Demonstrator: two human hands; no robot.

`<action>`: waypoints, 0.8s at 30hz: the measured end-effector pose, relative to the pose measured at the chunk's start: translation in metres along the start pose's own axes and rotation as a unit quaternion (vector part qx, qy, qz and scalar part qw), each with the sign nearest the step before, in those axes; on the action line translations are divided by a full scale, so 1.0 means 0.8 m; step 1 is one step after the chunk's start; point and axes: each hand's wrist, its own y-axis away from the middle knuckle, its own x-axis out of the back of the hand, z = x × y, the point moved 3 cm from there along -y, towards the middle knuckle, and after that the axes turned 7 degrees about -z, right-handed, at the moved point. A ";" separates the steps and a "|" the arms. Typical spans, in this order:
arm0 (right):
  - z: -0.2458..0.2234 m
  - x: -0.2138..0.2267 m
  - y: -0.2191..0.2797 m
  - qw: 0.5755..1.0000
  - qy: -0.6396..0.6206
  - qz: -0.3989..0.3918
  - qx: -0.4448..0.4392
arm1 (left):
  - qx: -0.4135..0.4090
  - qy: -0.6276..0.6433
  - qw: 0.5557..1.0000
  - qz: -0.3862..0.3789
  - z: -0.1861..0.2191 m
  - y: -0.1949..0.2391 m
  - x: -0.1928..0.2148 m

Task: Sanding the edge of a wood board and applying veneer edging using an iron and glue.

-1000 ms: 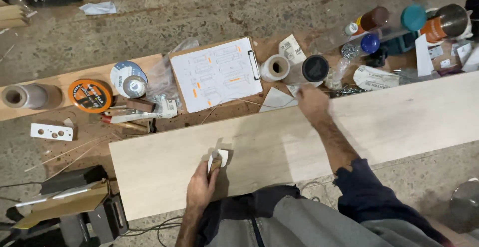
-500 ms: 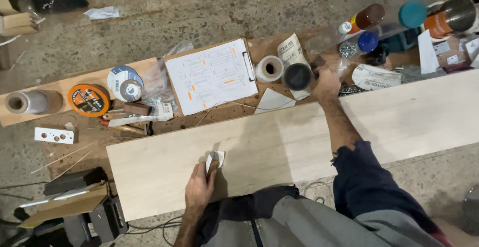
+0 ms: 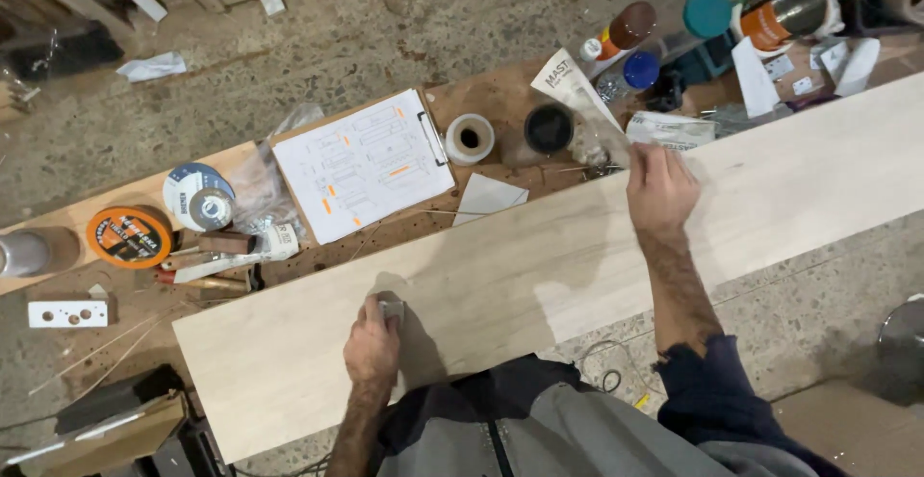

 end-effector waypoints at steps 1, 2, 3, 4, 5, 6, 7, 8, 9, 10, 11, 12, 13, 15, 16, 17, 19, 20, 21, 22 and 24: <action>-0.024 0.038 0.005 0.994 0.024 0.057 0.085 | 0.031 0.038 0.999 -0.021 0.002 0.002 0.007; -0.048 0.074 0.011 0.978 0.051 0.113 0.169 | 0.059 0.076 0.995 -0.041 0.003 -0.001 0.015; -0.062 0.098 0.017 0.977 0.056 0.121 0.164 | 0.049 0.074 0.995 -0.039 0.001 0.000 0.017; -0.079 0.124 0.027 0.970 0.064 0.138 0.192 | 0.043 0.104 0.992 -0.048 -0.002 0.001 0.017; -0.097 0.149 0.038 0.961 0.073 0.153 0.220 | 0.037 0.134 0.989 -0.058 -0.006 0.003 0.018; -0.109 0.167 0.045 0.960 0.079 0.160 0.217 | 0.027 0.133 0.989 -0.057 -0.005 0.001 0.020; -0.124 0.183 0.053 0.956 0.083 0.163 0.230 | 0.034 0.134 0.988 -0.065 -0.006 0.000 0.022; -0.141 0.196 0.064 0.953 0.084 0.164 0.242 | 0.044 0.134 0.987 -0.074 -0.011 0.004 0.024; -0.148 0.197 0.070 0.952 0.087 0.169 0.239 | 0.038 0.133 0.988 -0.073 -0.011 0.001 0.025; -0.155 0.196 0.077 0.955 0.071 0.171 0.231 | 0.029 0.145 0.986 -0.077 -0.012 0.003 0.026; -0.163 0.193 0.084 0.958 0.054 0.173 0.223 | 0.020 0.158 0.984 -0.081 -0.014 0.004 0.026; -0.174 0.180 0.086 0.957 0.047 0.172 0.227 | 0.027 0.158 0.984 -0.076 -0.016 0.005 0.027; -0.186 0.164 0.086 0.961 0.007 0.135 0.241 | 0.024 0.170 0.982 -0.085 -0.018 0.004 0.028; -0.222 0.122 0.085 0.960 -0.045 0.088 0.263 | 0.039 0.182 0.978 -0.090 -0.030 0.013 0.025; -0.244 0.096 0.079 0.961 -0.063 0.037 0.267 | 0.007 0.179 0.981 -0.070 -0.031 0.011 0.024; -0.265 0.070 0.072 0.959 -0.081 -0.014 0.270 | -0.025 0.175 0.983 -0.050 -0.030 0.008 0.022; -0.279 -0.011 0.058 0.955 -0.099 -0.083 0.268 | -0.013 0.182 0.982 -0.051 -0.023 0.015 0.028; -0.286 -0.055 0.051 0.948 -0.113 -0.149 0.259 | -0.006 0.186 0.981 -0.055 -0.020 0.016 0.032; -0.277 -0.077 0.053 0.946 -0.116 -0.152 0.262 | -0.001 0.187 0.981 -0.053 -0.018 0.020 0.037; -0.265 -0.105 0.056 0.940 -0.146 -0.211 0.224 | -0.001 0.186 0.981 -0.050 -0.017 0.021 0.044; -0.233 -0.148 0.060 0.928 -0.174 -0.271 0.188 | 0.000 0.188 0.981 -0.046 -0.017 0.021 0.050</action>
